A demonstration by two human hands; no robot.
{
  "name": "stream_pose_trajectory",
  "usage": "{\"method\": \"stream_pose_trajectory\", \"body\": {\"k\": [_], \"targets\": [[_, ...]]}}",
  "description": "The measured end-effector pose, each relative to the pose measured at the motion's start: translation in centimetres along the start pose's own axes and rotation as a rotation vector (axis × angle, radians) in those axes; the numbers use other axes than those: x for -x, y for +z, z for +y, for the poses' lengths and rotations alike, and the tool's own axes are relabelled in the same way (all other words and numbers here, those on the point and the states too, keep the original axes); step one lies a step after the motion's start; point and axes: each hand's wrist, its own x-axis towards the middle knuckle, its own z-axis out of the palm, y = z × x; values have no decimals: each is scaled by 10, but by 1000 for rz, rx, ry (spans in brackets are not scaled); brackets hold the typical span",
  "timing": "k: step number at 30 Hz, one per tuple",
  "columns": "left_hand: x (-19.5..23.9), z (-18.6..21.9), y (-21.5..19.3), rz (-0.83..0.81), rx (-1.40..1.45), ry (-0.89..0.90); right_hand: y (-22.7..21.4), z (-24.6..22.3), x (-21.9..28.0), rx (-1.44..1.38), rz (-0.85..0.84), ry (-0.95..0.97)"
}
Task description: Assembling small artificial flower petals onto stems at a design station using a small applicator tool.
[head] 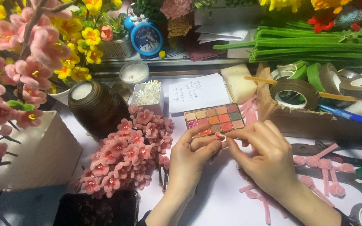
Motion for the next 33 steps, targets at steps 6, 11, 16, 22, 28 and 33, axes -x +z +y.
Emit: {"method": "stream_pose_trajectory", "body": {"k": [6,11,16,22,28,33], "targets": [[-5,-4,-3,10,105,-8,9,19,2,117,-43,168],[-8,6,-8,111,116,-16,29,35,-5,122,-201,168],[-11,5,-14,203,103,0,51,40,-4,182,-264,50],[-14,4,-16,202,193,-29,56,39,-3,189,-259,2],[-12,5,-16,184,138,-26,46,38,-4,159,-353,74],[-9,6,-10,96,22,38,10,8,-14,-29,-44,63]]}}
